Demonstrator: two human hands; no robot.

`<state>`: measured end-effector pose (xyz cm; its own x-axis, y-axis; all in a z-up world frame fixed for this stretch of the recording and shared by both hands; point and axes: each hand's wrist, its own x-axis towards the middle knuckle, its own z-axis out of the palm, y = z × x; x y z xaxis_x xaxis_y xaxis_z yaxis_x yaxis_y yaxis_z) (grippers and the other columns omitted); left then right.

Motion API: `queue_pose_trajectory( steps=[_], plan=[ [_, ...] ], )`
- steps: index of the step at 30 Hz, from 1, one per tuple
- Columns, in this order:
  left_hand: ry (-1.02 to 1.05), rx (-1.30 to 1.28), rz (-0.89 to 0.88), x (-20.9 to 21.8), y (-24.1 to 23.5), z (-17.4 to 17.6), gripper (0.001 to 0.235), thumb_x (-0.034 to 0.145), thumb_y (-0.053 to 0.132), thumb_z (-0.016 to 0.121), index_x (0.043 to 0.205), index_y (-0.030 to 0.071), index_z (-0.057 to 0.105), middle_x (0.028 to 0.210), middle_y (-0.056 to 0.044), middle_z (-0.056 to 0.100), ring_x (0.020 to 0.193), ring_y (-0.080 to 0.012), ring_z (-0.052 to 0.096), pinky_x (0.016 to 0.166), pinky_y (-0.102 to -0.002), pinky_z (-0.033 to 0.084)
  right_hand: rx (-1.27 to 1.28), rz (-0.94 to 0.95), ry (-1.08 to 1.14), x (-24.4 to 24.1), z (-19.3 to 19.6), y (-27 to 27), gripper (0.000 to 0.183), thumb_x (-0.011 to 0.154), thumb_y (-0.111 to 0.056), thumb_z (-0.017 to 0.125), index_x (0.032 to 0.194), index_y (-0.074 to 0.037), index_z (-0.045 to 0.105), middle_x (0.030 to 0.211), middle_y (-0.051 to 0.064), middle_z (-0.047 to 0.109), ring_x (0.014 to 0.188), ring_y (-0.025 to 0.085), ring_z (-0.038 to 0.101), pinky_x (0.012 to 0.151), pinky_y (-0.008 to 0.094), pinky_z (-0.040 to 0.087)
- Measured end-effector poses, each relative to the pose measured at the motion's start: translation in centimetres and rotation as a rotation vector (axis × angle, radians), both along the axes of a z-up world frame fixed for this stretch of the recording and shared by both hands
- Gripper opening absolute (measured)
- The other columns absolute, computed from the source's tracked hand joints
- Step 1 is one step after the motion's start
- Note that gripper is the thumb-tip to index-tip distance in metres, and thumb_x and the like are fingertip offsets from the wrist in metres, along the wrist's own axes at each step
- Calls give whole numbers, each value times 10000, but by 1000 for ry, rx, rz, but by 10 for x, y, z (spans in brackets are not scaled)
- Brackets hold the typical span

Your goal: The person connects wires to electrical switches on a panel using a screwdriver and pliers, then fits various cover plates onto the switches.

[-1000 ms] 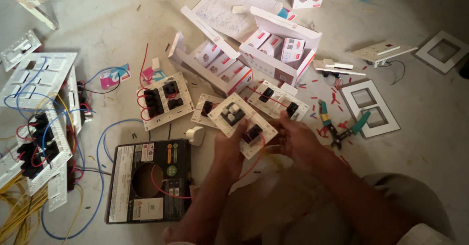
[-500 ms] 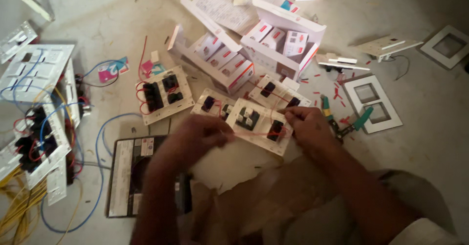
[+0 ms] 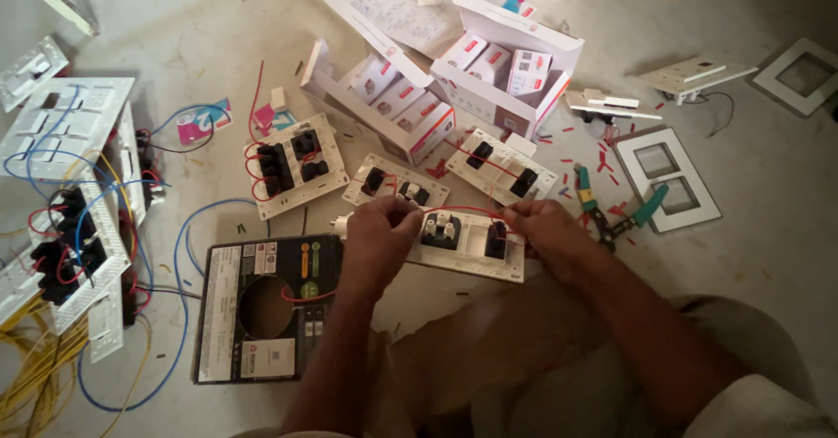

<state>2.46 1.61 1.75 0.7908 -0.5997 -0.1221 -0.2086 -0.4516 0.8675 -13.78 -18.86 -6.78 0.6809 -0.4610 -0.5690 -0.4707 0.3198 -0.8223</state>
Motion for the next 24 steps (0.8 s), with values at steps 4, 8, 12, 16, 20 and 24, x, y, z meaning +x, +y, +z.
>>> queue_pose_trajectory(
  steps=[4, 8, 12, 16, 20, 24],
  plan=[
    [102, 49, -10, 0, 0, 2, 198, 886, 207, 734, 923, 17, 776, 772, -101, 767, 647, -174, 694, 613, -338, 552, 103, -36, -2, 3, 4, 1, 281, 1015, -250, 565, 1119, -67, 751, 881, 27, 753, 651, 92, 633, 627, 273, 541],
    [61, 129, -14, -3, -2, 5, 184, 879, 197, 735, 929, 26, 777, 783, -86, 776, 632, -157, 729, 600, -298, 568, 80, -32, -17, 0, -8, 4, 311, 1020, -265, 569, 1141, -67, 776, 861, 54, 727, 617, 107, 601, 593, 294, 523],
    [277, 159, 16, -6, -1, 9, 199, 919, 166, 686, 964, -23, 729, 806, -122, 765, 630, -180, 756, 525, -322, 555, 149, -151, -99, 3, -7, 7, 316, 1020, -286, 633, 1142, -5, 713, 852, 45, 711, 656, 138, 636, 605, 321, 537],
    [337, 179, 114, -7, -5, 11, 202, 934, 152, 665, 1025, -23, 709, 834, -122, 772, 656, -192, 779, 511, -313, 555, -410, -104, -8, 0, 28, 8, 316, 951, -278, 664, 1121, -20, 732, 916, 89, 773, 768, 174, 711, 704, 356, 574],
    [379, 142, 159, -9, -5, 9, 222, 943, 154, 641, 1039, -34, 708, 830, -128, 767, 630, -203, 765, 499, -338, 538, -922, 196, 94, -26, 64, 2, 364, 784, -252, 770, 1072, -32, 736, 1013, 172, 764, 933, 305, 729, 840, 435, 571],
    [261, 123, 186, -8, -8, 10, 278, 964, 228, 642, 1035, -34, 703, 794, -123, 762, 585, -194, 695, 556, -340, 557, -932, 390, 536, -29, 71, 6, 460, 789, -322, 796, 1120, -40, 647, 1094, 191, 708, 1012, 370, 711, 897, 479, 572]
  ],
)
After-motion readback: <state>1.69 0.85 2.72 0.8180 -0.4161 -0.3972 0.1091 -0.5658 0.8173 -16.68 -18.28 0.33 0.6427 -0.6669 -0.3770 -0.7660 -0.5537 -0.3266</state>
